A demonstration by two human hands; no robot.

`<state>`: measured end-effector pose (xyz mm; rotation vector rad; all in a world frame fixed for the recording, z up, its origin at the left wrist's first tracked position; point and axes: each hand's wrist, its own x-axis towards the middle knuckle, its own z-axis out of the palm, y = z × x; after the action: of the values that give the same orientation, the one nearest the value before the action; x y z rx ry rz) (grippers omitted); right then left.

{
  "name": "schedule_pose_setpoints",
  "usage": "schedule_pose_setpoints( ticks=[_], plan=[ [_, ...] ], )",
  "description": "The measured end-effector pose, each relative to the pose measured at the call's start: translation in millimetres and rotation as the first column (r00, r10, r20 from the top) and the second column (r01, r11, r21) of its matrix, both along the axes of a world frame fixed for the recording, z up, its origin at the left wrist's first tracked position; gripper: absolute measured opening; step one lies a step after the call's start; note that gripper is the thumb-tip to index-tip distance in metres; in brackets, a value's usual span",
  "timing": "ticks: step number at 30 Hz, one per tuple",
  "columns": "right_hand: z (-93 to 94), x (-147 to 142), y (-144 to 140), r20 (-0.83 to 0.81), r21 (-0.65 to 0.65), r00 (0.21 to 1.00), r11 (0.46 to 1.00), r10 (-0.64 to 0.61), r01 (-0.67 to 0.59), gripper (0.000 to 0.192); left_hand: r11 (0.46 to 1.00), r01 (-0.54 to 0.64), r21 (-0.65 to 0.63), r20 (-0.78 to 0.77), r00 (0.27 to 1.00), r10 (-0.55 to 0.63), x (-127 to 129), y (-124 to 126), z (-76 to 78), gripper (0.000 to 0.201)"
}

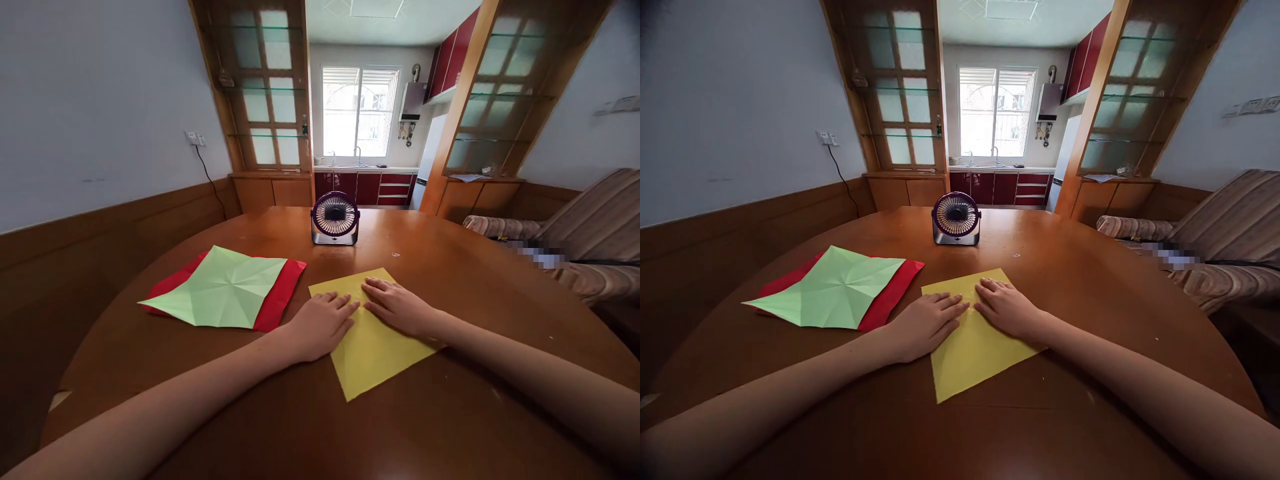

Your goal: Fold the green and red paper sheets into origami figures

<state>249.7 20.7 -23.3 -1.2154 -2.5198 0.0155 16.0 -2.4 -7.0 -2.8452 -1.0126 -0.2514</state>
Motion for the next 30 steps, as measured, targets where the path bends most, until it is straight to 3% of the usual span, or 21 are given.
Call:
schedule_pose_setpoints(
  ticks=[4,8,11,15,17,21,27,30],
  plan=[
    [-1.2,15.9,26.3,-0.046,-0.15,0.985,0.974,0.167,-0.172,0.052,0.999,0.001,-0.039,0.088,0.996,0.002,-8.3,11.0,8.0,0.04],
    [10.3,21.8,45.1,0.003,-0.201,0.939,0.92,0.344,-0.336,0.054,0.988,0.081,-0.133,0.021,0.997,-0.079,-22.0,24.3,6.5,0.048],
    [15.6,19.0,48.3,0.027,-0.12,0.923,0.918,0.383,-0.377,0.05,0.961,0.119,-0.248,-0.029,0.991,-0.13,-28.1,25.6,3.6,0.062],
    [16.9,15.7,36.6,0.003,0.069,0.94,0.938,0.342,-0.341,0.042,0.952,0.107,-0.288,-0.063,0.99,-0.13,-29.3,19.6,3.3,0.091],
    [16.2,16.1,25.6,-0.017,0.099,0.937,0.933,0.35,-0.346,0.04,0.951,0.096,-0.294,-0.07,0.99,-0.121,-28.0,17.5,3.6,0.095],
    [13.6,21.7,3.5,-0.053,0.053,0.927,0.928,0.37,-0.368,0.035,0.97,0.024,-0.24,-0.045,0.998,-0.036,-23.9,16.3,0.7,0.086],
    [18.0,34.6,-14.4,-0.22,-0.07,0.901,0.915,0.374,-0.397,0.035,0.97,-0.17,-0.175,-0.036,0.985,0.166,-17.1,15.4,-9.9,0.091],
    [17.8,35.8,-18.3,-0.225,-0.142,0.895,0.896,0.385,-0.42,0.039,0.965,-0.215,-0.148,-0.038,0.977,0.212,-14.5,14.6,-10.8,0.094]
  ],
)
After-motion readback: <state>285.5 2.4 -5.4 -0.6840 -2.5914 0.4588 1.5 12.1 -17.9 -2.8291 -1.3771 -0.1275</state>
